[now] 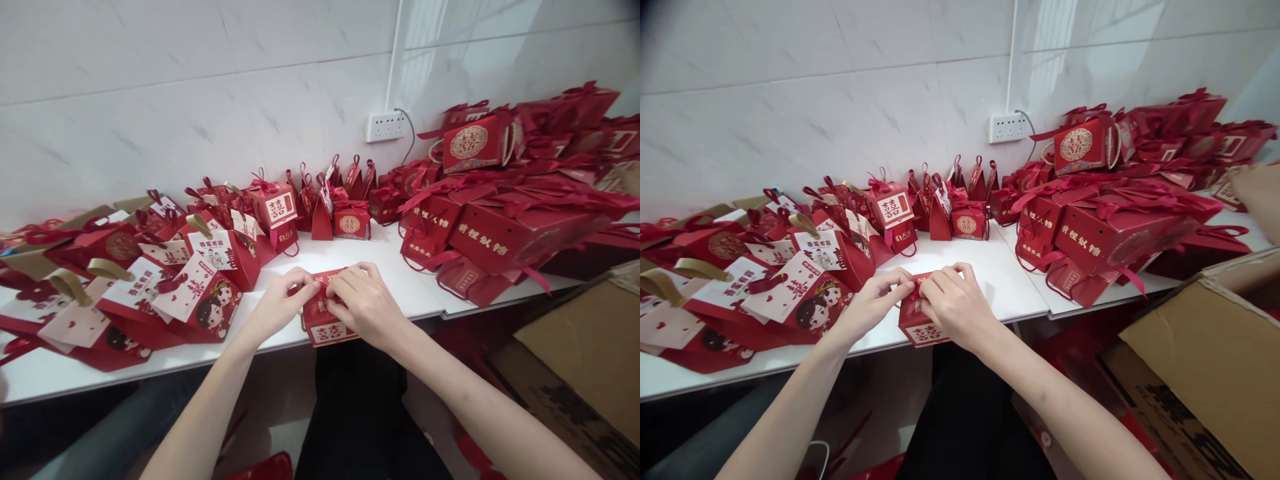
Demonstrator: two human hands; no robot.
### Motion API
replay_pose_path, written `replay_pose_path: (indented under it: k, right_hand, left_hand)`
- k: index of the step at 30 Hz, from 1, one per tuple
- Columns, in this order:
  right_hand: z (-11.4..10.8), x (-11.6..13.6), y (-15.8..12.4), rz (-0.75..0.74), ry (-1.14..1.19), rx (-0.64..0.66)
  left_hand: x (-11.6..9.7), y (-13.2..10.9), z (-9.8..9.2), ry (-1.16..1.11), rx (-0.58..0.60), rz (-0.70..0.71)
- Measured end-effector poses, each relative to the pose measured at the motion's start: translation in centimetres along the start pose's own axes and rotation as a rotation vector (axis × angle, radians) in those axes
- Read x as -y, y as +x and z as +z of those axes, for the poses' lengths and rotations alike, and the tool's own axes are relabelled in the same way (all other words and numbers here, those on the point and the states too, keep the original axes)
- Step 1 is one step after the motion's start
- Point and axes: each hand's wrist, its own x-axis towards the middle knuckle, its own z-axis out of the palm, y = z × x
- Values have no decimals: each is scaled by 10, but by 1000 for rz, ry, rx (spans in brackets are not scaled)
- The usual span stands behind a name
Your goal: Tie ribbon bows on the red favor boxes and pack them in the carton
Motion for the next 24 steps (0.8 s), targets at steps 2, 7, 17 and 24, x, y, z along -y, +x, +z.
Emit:
replay_pose_path:
  k: [2,7,17,24]
  right_hand:
    - [0,-1,0,16,4,0]
    - [-2,-2,2,42,49,20]
    - [1,-5,-1,245,218,55]
    - [2,-4,-2,287,255,51]
  left_hand:
    - [3,-1,-2,-58,25,36]
    - [2,-2,-2,-3,10,120]
    - [8,0,0,10,-5,127]
    - [7,-1,4,-67,-119,39]
